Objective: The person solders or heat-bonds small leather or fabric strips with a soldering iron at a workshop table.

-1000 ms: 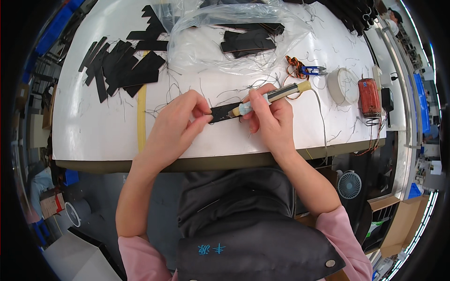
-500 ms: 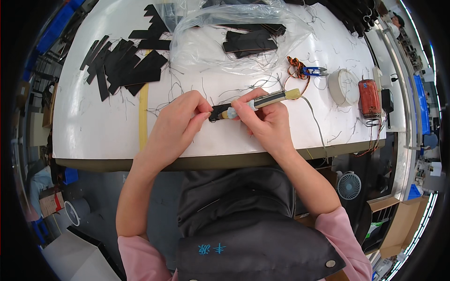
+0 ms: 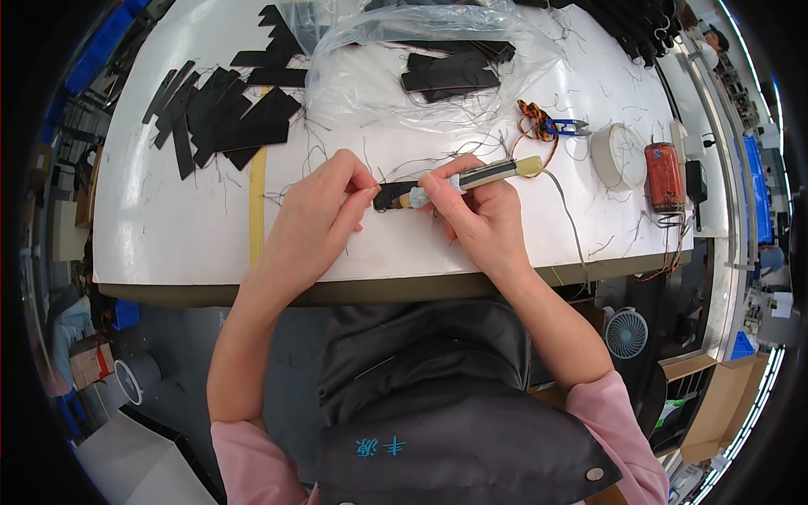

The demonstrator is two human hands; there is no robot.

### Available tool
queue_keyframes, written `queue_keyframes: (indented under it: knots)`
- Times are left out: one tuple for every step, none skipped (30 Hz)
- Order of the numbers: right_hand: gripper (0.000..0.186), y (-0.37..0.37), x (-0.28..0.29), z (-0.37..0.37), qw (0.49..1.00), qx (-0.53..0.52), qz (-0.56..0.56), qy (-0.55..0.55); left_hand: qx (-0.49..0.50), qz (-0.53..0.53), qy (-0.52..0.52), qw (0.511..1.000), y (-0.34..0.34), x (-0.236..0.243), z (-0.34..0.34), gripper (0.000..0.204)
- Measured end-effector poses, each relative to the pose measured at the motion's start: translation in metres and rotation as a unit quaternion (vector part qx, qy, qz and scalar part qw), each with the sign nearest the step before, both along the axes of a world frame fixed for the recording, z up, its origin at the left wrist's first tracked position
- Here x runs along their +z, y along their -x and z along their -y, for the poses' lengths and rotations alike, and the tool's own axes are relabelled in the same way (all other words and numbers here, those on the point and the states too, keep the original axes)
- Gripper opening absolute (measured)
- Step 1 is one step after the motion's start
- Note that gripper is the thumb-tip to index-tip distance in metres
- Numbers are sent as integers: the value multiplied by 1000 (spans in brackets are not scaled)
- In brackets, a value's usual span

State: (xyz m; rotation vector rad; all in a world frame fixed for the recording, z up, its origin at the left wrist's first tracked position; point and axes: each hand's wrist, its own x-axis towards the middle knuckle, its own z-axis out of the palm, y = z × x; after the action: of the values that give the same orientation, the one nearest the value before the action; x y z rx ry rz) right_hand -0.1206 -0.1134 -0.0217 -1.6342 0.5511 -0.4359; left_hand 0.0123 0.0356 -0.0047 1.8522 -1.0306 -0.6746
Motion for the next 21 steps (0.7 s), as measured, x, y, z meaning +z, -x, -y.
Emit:
queue_keyframes:
  knots:
    - [23,0,1,0,1000,3,-7,-1,0,0,0,1000,0,0,0,2]
    - [24,0,3,0,1000,6,-14,-2,-1,4,-1,1000,0,0,0,1]
    - [24,0,3,0,1000,6,-14,-3,-2,7,-2,1000,-1,0,0,1]
    - [23,0,3,0,1000,7,-14,-5,-2,7,-2,1000,-1,0,0,1]
    - [23,0,3,0,1000,8,-13,-7,-3,9,-1,1000,-1,0,0,1]
    - [23,0,3,0,1000,8,-13,-7,-5,11,-1,1000,-1,0,-1,1]
    - [22,0,3,0,1000,11,-18,-2,-4,11,-1,1000,-1,0,-1,1]
    - [22,0,3,0,1000,15,-23,3,-4,9,0,1000,-1,1,-1,1]
    - [22,0,3,0,1000,15,-23,3,-4,7,0,1000,-1,1,-1,1]
    - [22,0,2,0,1000,14,-17,13,-4,7,1,1000,-1,1,-1,1]
    - [21,0,1,0,1000,13,-10,24,-5,6,4,1000,-1,0,0,1]
    - [21,0,1,0,1000,13,-11,24,-6,6,8,1000,-1,0,0,2]
    - [21,0,2,0,999,13,-16,30,-6,6,8,1000,-2,0,0,2]
    - [21,-1,2,0,999,13,-22,35,-9,4,11,1000,-2,0,-1,2]
    - [21,-1,2,0,999,13,-22,35,-13,1,13,1000,-3,0,-1,2]
    - [22,-1,2,0,999,15,-19,40,-13,1,13,1000,-3,-1,-1,2]
    - [22,-1,1,0,999,16,-17,46,-1,-30,19,999,-4,-1,-1,3]
    - [22,0,2,0,999,16,-17,46,10,-61,24,998,-4,-2,0,3]
    - [23,0,3,0,1000,14,-20,17,10,-61,24,998,-4,-1,0,3]
    - [24,0,4,0,1000,11,-23,-12,8,-59,15,998,-5,1,1,4]
    - [24,0,4,1,1000,10,-23,-12,6,-57,6,998,-5,1,1,5]
